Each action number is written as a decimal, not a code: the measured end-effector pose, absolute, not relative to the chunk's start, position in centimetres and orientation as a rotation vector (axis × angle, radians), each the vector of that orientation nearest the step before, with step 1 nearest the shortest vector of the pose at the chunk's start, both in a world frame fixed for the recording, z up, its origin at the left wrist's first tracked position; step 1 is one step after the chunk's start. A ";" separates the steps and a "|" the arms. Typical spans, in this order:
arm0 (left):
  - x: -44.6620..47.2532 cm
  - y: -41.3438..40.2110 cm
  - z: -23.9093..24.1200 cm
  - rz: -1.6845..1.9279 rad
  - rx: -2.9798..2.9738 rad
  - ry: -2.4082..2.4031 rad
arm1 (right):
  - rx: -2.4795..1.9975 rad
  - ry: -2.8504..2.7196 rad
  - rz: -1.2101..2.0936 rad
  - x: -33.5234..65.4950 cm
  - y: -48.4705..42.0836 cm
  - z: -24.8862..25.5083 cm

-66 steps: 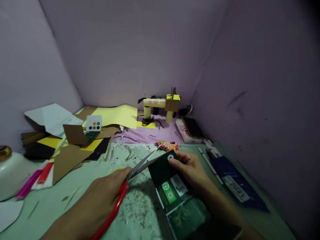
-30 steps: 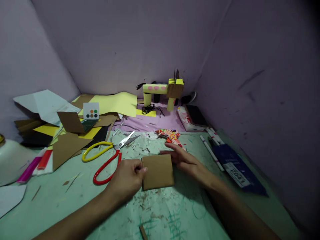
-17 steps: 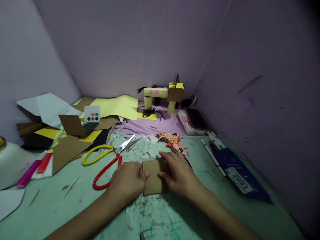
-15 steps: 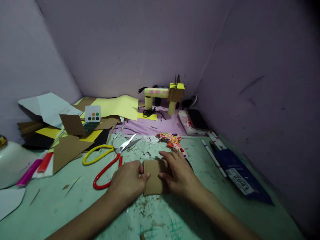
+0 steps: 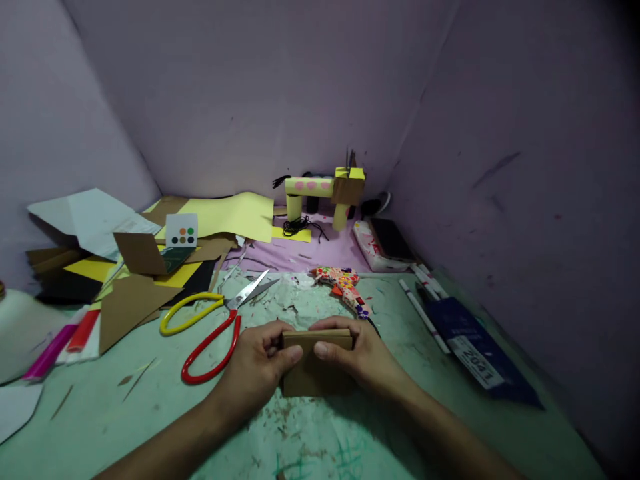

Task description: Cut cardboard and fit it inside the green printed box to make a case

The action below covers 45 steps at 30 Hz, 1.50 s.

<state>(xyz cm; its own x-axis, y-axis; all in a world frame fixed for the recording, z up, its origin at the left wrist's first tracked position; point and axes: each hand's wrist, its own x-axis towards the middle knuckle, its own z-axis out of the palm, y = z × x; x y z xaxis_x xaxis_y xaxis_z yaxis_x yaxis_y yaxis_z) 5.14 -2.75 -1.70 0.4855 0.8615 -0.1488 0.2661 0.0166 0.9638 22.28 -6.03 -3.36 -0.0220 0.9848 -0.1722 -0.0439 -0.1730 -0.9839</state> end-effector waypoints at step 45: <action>4.7 -2.6 -2.4 0.838 1.497 0.996 | -1.124 -0.958 1.420 22.1 -6.8 -3.5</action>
<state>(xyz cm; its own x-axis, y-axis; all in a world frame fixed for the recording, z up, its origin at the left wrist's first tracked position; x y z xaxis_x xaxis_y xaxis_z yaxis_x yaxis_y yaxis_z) 4.71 -2.62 -2.37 0.3964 0.9180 -0.0134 0.1440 -0.0478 0.9884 22.11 -6.82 -3.51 -0.0203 0.9900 -0.1396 -0.2408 -0.1404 -0.9604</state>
